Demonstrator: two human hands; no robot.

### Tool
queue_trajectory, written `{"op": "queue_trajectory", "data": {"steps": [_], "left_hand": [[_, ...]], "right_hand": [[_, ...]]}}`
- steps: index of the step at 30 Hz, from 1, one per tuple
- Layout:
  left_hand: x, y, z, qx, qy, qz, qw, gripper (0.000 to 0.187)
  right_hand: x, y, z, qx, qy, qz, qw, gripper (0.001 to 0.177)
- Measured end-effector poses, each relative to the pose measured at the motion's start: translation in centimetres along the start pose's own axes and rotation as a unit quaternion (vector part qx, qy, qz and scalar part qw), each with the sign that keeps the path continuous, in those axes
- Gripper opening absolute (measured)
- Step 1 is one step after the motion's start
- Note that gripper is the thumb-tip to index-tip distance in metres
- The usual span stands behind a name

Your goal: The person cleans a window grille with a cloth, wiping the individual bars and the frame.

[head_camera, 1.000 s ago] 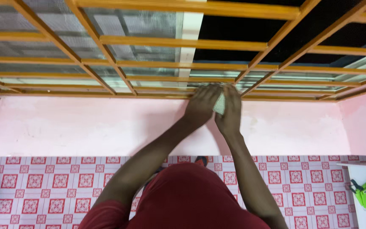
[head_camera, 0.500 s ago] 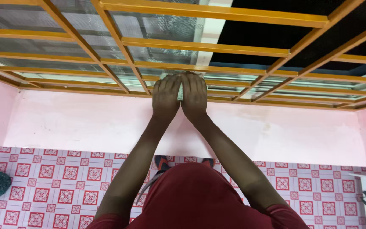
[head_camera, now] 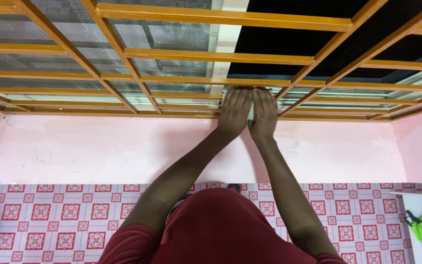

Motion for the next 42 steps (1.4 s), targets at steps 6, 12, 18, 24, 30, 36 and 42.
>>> {"op": "queue_trajectory", "data": {"steps": [6,12,18,24,30,36,42], "left_hand": [[-2.7,3.9,6.2,0.066,-0.014,-0.035,0.997,0.063],[-5.2,0.6,10.6,0.13,-0.038,-0.041,0.99,0.074],[-1.6,-6.8,15.6,0.001,-0.02,0.022,1.0,0.099],[1.2,-11.3,18.2,-0.113,0.02,0.146,0.983,0.077],[0.6,-8.7,14.2,-0.099,0.057,0.112,0.987,0.066],[-4.2,-0.9,9.7,-0.004,-0.025,0.048,0.999,0.08],[-7.2,5.2,11.5,0.119,-0.088,-0.046,0.988,0.08]], "right_hand": [[0.2,-0.8,6.2,-0.028,0.05,-0.019,0.998,0.078],[-4.6,-4.6,3.7,0.003,0.147,0.021,0.989,0.075],[-7.7,-11.7,-1.3,-0.098,0.021,0.041,0.994,0.077],[-9.4,-16.7,-4.2,-0.086,0.017,0.069,0.994,0.074],[-8.4,-13.2,-2.1,-0.094,-0.051,0.103,0.989,0.08],[-6.0,-6.1,3.1,-0.027,0.025,0.068,0.997,0.085],[-5.6,-4.1,10.4,-0.091,0.045,-0.067,0.993,0.077]]}}
Point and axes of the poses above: each hand's wrist, its own x-axis away from the middle knuckle, its own z-axis out of the back of the hand, y = z × x, the point moved 5 cm from there along -x, towards the middle knuckle, and after that the axes turned 7 degrees about -x, right-handed, at the moved point
